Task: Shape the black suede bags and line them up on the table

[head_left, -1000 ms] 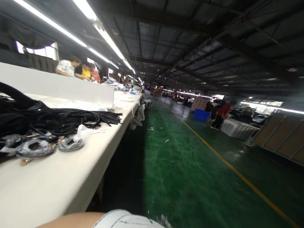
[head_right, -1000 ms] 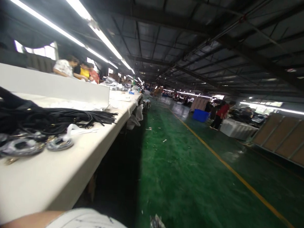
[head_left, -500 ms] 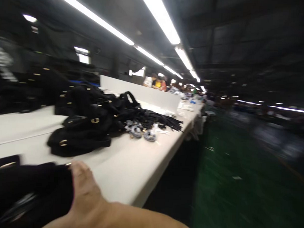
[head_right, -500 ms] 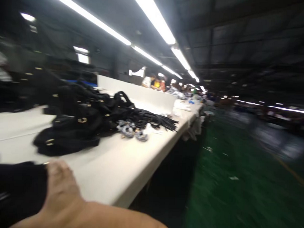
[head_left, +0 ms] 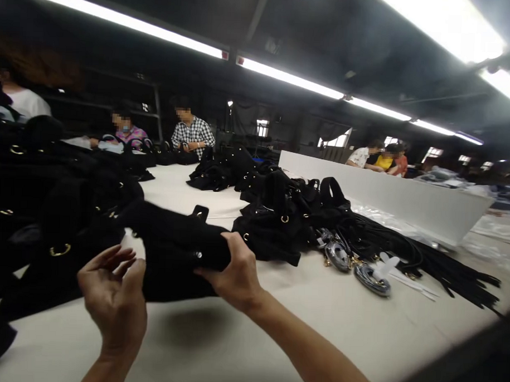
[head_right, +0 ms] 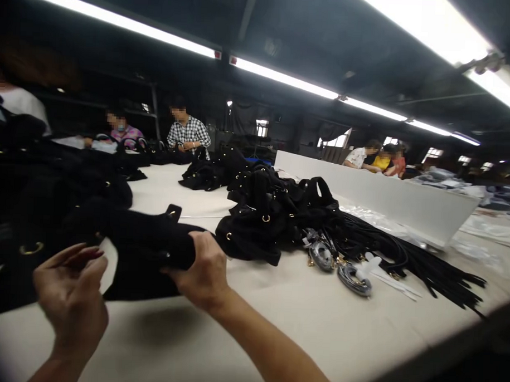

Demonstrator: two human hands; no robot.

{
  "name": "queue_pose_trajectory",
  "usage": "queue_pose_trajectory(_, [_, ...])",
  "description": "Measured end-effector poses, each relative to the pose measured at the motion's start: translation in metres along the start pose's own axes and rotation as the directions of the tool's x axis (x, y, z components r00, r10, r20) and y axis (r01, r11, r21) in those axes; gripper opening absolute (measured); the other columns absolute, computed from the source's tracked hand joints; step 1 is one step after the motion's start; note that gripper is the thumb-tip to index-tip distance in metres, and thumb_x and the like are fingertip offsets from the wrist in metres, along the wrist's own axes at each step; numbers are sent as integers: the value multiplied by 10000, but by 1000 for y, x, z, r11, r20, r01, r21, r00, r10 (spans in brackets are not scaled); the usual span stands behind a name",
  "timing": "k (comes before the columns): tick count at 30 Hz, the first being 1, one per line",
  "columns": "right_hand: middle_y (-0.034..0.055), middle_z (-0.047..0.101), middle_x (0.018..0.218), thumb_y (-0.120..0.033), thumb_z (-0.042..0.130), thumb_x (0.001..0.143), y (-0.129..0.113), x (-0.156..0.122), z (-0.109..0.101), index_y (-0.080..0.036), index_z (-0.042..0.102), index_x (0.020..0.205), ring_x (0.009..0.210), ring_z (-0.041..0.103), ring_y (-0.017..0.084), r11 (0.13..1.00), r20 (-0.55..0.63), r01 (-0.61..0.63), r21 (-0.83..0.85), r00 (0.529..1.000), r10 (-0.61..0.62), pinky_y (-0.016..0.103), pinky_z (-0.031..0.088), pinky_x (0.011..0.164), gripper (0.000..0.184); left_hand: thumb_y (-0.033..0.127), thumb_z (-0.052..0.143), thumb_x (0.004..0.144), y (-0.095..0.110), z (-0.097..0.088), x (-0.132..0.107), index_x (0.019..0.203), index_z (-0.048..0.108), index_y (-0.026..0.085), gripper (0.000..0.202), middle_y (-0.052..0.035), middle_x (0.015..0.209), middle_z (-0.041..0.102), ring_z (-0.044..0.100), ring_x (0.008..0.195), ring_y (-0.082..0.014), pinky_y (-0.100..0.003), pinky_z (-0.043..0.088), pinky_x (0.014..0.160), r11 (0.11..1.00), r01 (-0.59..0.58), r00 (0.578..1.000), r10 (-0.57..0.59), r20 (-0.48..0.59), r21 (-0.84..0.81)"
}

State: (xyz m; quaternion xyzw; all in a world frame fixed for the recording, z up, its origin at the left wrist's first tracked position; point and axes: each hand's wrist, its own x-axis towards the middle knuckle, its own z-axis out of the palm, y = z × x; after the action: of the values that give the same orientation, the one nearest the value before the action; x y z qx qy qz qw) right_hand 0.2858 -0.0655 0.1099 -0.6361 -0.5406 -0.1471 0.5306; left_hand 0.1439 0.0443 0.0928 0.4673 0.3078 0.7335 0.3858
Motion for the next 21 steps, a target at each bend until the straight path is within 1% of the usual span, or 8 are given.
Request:
queue_pose_trajectory(3, [73, 614, 1128, -430, 820, 741, 23, 53, 25, -197, 500, 1237, 1074, 614, 243, 984, -88, -22, -175, 996, 6, 365, 520, 967, 635, 311, 760, 706, -4, 0, 1, 1108, 582, 171, 461, -44, 1004, 630, 618, 1018, -235, -500, 452, 1040, 1000, -12, 998, 12, -64, 2])
queue_pose_trajectory(5, [130, 564, 1221, -425, 756, 808, 47, 79, 48, -146, 428, 1335, 1161, 569, 263, 937, -89, -89, -338, 994, 63, 376, 488, 1026, 680, 367, 739, 737, -11, 0, -3, 1102, 589, 190, 433, -59, 1050, 635, 621, 1012, -244, -502, 467, 1013, 997, 18, 1000, -19, 8, 77])
queue_pose_trajectory(8, [196, 505, 1287, -365, 714, 845, 87, 101, 84, -96, 367, 1407, 1135, 581, 295, 801, 11, -205, -562, 967, 255, 392, 519, 954, 713, 444, 708, 760, -21, -2, -12, 1088, 589, 212, 419, -69, 1110, 630, 627, 975, -250, -471, 510, 930, 978, -7, 983, -32, 181, 211])
queue_pose_trajectory(10, [209, 498, 1290, -310, 718, 843, 111, 110, 101, -97, 365, 1425, 1084, 611, 295, 742, 53, -242, -625, 936, 349, 382, 542, 881, 714, 480, 675, 781, -25, -3, -18, 1083, 589, 219, 409, -65, 1104, 631, 632, 935, -245, -452, 524, 887, 961, -67, 964, -8, 267, 269])
queue_pose_trajectory(13, [222, 463, 1321, -276, 688, 869, 134, 122, 108, -106, 303, 1483, 1077, 629, 288, 707, 17, -293, -643, 918, 395, 369, 545, 859, 744, 492, 648, 799, -24, -3, -20, 1074, 596, 223, 388, -57, 1081, 637, 639, 893, -238, -447, 527, 870, 939, -123, 953, 21, 303, 322])
queue_pose_trajectory(15, [230, 436, 1332, -289, 653, 895, 140, 126, 106, -129, 207, 1537, 1028, 653, 286, 674, -23, -336, -658, 904, 428, 378, 552, 826, 798, 496, 646, 795, -20, -3, -19, 1066, 603, 222, 387, -59, 1072, 643, 643, 893, -244, -460, 523, 883, 932, -125, 958, 24, 287, 340])
queue_pose_trajectory(17, [216, 432, 1324, -293, 645, 898, 138, 121, 103, -197, 142, 1571, 957, 674, 277, 651, -31, -345, -676, 896, 442, 390, 557, 794, 845, 507, 646, 782, -15, -2, -18, 1052, 610, 221, 395, -64, 1064, 649, 647, 897, -256, -478, 521, 895, 930, -107, 964, 10, 265, 351])
queue_pose_trajectory(21, [141, 460, 1267, -269, 650, 875, 123, 94, 107, -370, 140, 1574, 889, 669, 237, 670, 87, -217, -709, 917, 389, 372, 561, 755, 871, 505, 660, 740, -12, -2, -19, 1046, 635, 223, 417, -64, 1036, 665, 657, 872, -278, -478, 534, 852, 922, -80, 968, -19, 251, 379])
